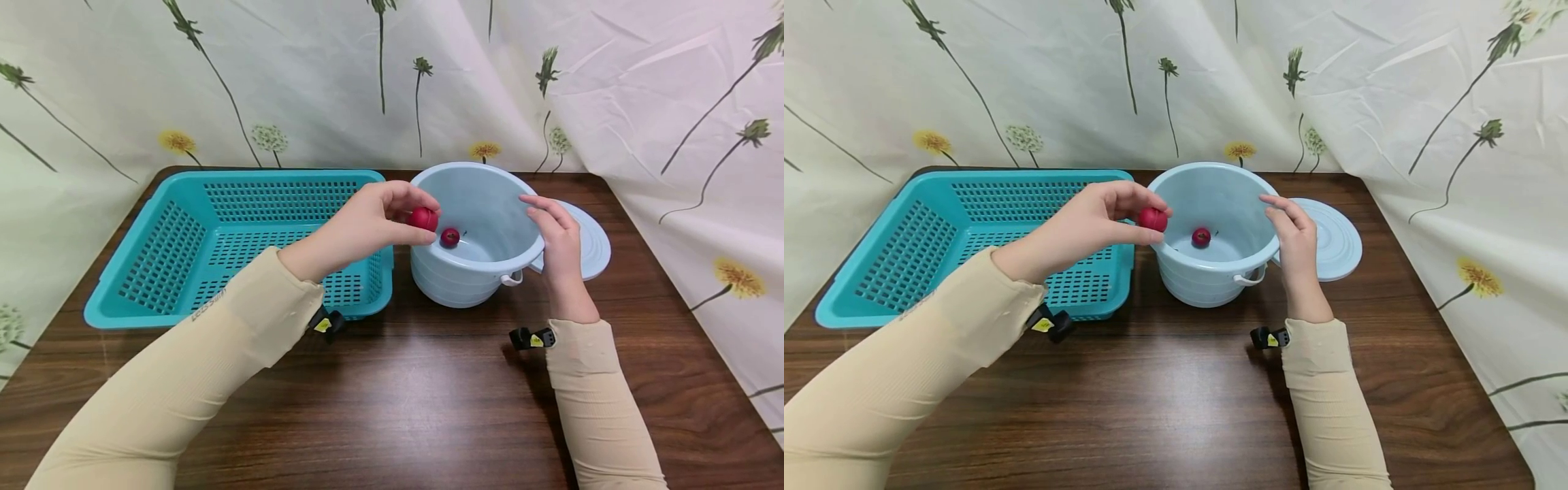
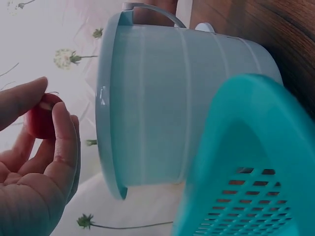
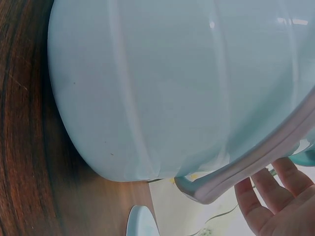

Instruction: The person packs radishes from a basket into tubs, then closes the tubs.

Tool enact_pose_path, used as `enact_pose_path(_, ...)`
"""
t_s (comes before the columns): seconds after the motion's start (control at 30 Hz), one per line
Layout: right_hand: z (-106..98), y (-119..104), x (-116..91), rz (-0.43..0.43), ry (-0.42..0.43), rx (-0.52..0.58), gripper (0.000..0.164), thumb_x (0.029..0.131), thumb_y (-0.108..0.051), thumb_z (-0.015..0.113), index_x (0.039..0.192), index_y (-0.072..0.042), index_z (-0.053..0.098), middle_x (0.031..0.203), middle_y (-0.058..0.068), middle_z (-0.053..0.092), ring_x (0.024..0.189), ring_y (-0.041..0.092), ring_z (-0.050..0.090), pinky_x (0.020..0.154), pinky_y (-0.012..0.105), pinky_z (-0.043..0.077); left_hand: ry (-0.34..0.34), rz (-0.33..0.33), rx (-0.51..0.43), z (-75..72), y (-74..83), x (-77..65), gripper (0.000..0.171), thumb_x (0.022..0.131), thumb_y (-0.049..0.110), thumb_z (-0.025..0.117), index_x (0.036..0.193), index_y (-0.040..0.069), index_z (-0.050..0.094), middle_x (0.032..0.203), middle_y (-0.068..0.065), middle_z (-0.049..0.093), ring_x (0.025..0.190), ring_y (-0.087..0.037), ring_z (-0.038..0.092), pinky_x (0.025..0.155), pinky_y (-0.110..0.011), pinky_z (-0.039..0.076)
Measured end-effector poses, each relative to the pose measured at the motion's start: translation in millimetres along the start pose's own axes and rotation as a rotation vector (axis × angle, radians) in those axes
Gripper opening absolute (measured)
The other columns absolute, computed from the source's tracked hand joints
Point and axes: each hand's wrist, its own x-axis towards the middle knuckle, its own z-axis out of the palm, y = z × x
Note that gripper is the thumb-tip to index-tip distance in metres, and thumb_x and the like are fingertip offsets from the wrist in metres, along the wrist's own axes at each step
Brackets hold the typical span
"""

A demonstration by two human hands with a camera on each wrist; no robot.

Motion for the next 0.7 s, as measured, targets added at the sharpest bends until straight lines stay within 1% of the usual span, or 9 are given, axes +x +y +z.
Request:
enact_pose_path(0.07,0,0,0,0.001,0.0,-0.004,0.025,0.098,-0.018,0.054,0.11,-0.013,0.075,0.115,-0.005,0.065,0.121,0.014,0.053,0.091,0.027,0.044,0.0,0.0,0.017,0.1,-0.6,2.3,0.038,0.086,0.013,0.077,0.122,0.013,0.065,0.121,-0.004,0.065,0.105,-0.021,0.062,0.081,-0.033,0.059)
enact_pose_path(0.23,0,0,0,0.0,-0.003,-0.005,0.026,0.098,-0.019,0.054,0.111,-0.012,0.075,0.116,-0.004,0.065,0.119,0.014,0.053,0.09,0.027,0.045,0.004,0.013,0.018,0.8,-2.0,6.5,0.041,0.085,0.009,0.077,0.123,0.011,0.063,0.125,-0.006,0.062,0.107,-0.023,0.063,0.083,-0.036,0.059)
enact_pose_path(0.43,0,0,0,0.003,-0.006,0.014,0.025,0.098,-0.018,0.054,0.11,-0.014,0.075,0.116,-0.005,0.065,0.118,0.014,0.053,0.089,0.027,0.046,0.004,0.021,0.038,5.5,-0.7,11.4,0.04,0.085,0.009,0.077,0.123,0.01,0.065,0.124,-0.006,0.063,0.106,-0.023,0.062,0.083,-0.034,0.059)
enact_pose_path(0.53,0,0,0,0.001,-0.006,0.015,0.024,0.098,-0.018,0.054,0.11,-0.014,0.075,0.115,-0.005,0.065,0.117,0.014,0.054,0.089,0.027,0.046,-0.007,0.024,0.03,9.3,1.1,14.4,0.04,0.084,0.01,0.077,0.123,0.009,0.066,0.124,-0.007,0.064,0.107,-0.023,0.063,0.084,-0.034,0.059)
enact_pose_path(0.7,0,1,-1,0.002,-0.011,0.014,0.025,0.098,-0.018,0.054,0.11,-0.013,0.075,0.118,-0.003,0.065,0.117,0.014,0.054,0.088,0.027,0.047,-0.03,0.036,0.042,15.7,3.2,20.7,0.04,0.084,0.011,0.078,0.122,0.009,0.067,0.121,-0.006,0.066,0.106,-0.021,0.063,0.086,-0.033,0.058)
